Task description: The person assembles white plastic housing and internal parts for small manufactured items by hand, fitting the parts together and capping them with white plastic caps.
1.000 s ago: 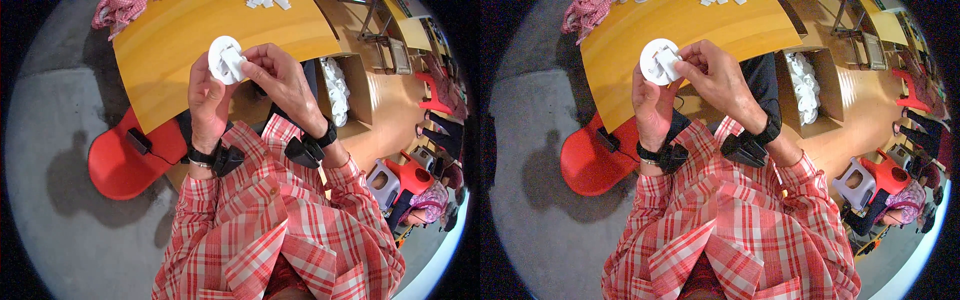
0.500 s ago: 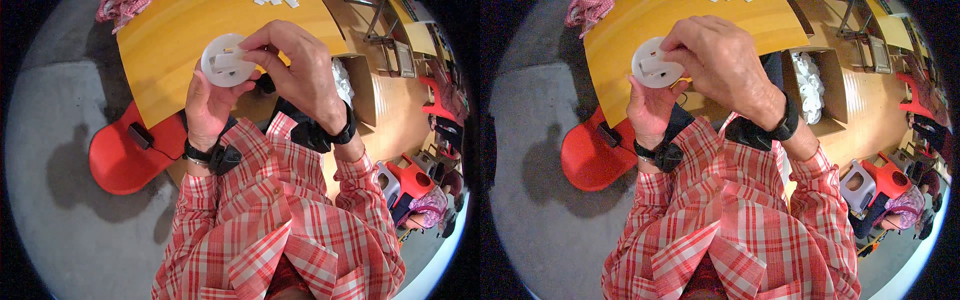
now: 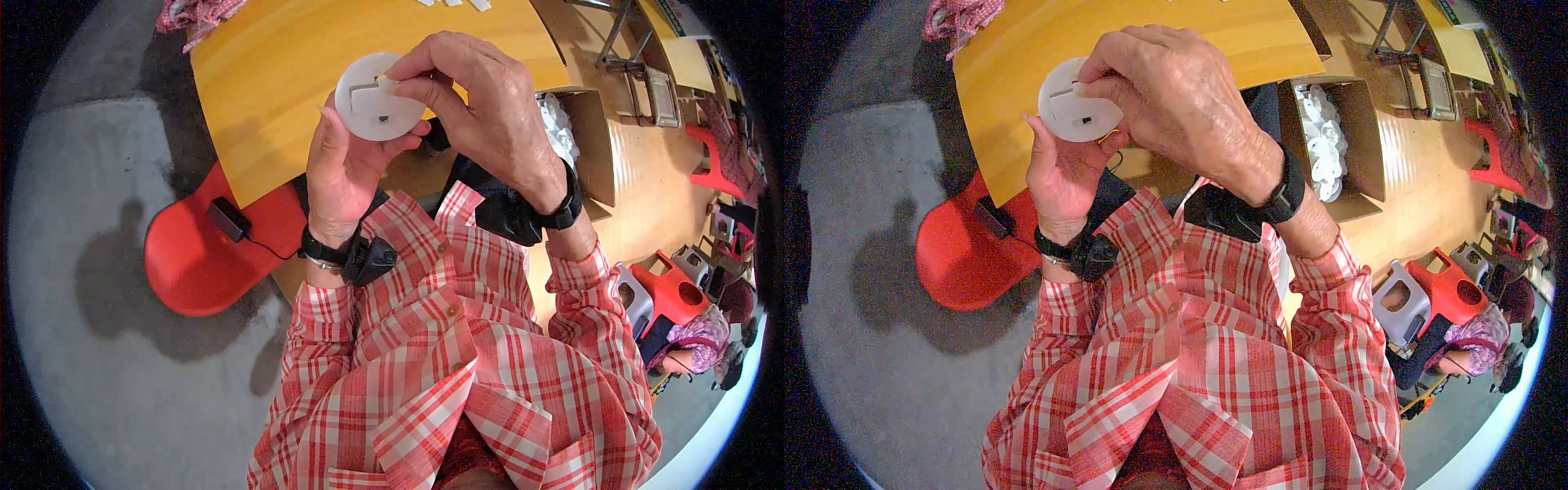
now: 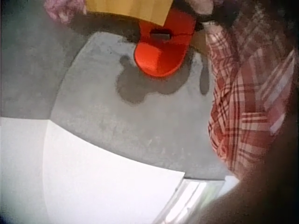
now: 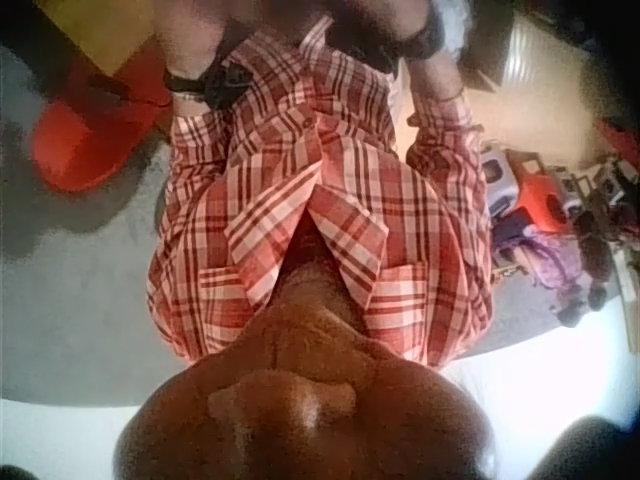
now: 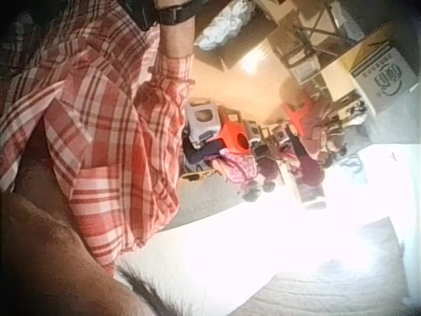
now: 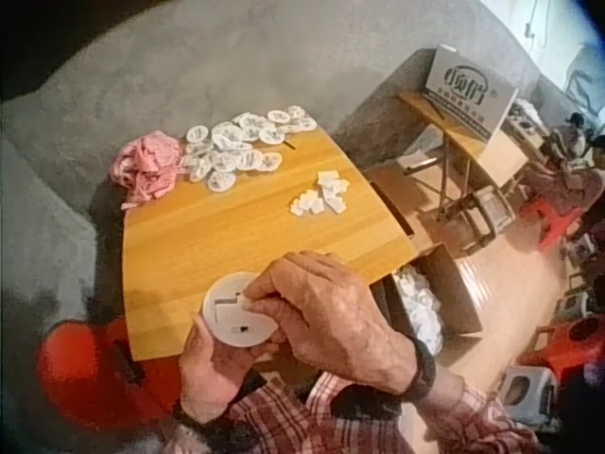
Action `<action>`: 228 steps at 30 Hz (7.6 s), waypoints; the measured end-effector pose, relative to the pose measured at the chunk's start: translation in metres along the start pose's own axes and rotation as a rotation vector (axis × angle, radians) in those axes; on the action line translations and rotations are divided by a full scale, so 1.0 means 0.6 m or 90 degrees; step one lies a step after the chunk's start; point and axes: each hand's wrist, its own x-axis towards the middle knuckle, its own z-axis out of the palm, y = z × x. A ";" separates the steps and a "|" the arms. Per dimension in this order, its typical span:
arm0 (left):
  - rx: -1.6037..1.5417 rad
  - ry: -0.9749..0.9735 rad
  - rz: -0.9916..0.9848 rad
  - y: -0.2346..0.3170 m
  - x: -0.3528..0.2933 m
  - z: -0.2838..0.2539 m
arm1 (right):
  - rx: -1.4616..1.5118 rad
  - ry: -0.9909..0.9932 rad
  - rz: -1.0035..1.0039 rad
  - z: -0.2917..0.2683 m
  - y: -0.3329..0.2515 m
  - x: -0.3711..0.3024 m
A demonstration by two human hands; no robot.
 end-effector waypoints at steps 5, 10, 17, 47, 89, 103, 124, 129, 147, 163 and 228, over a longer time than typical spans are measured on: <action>0.001 -0.018 -0.008 0.000 0.001 -0.003 | 0.013 -0.004 0.039 0.002 0.003 -0.002; 0.001 -0.009 -0.003 0.001 0.002 0.005 | 0.011 0.026 -0.008 0.004 0.013 0.000; -0.032 0.000 -0.007 0.000 0.002 0.011 | -0.011 0.044 -0.060 0.005 0.022 -0.001; -0.001 0.022 -0.007 0.008 0.000 0.022 | -0.020 0.028 -0.050 -0.010 0.012 -0.005; 0.056 0.021 0.028 0.015 -0.003 0.021 | -0.396 0.019 -0.163 0.003 0.001 -0.052; 0.265 0.072 0.063 0.005 0.006 0.052 | 0.157 0.076 0.235 0.044 0.014 -0.051; 0.383 0.131 0.023 -0.010 0.025 0.045 | 0.175 0.020 0.276 0.043 0.042 -0.053; 0.434 0.138 -0.010 -0.002 0.030 0.049 | 0.105 0.032 0.233 0.040 0.041 -0.053; 0.610 0.120 0.000 0.081 0.112 -0.047 | 0.158 0.194 0.640 -0.148 0.458 -0.544; 1.002 0.155 0.146 0.157 0.283 -0.179 | -0.514 -0.113 0.751 -0.188 0.371 -0.351; 0.104 0.177 -0.025 0.015 0.009 -0.077 | -0.245 -0.080 0.067 0.022 0.293 0.011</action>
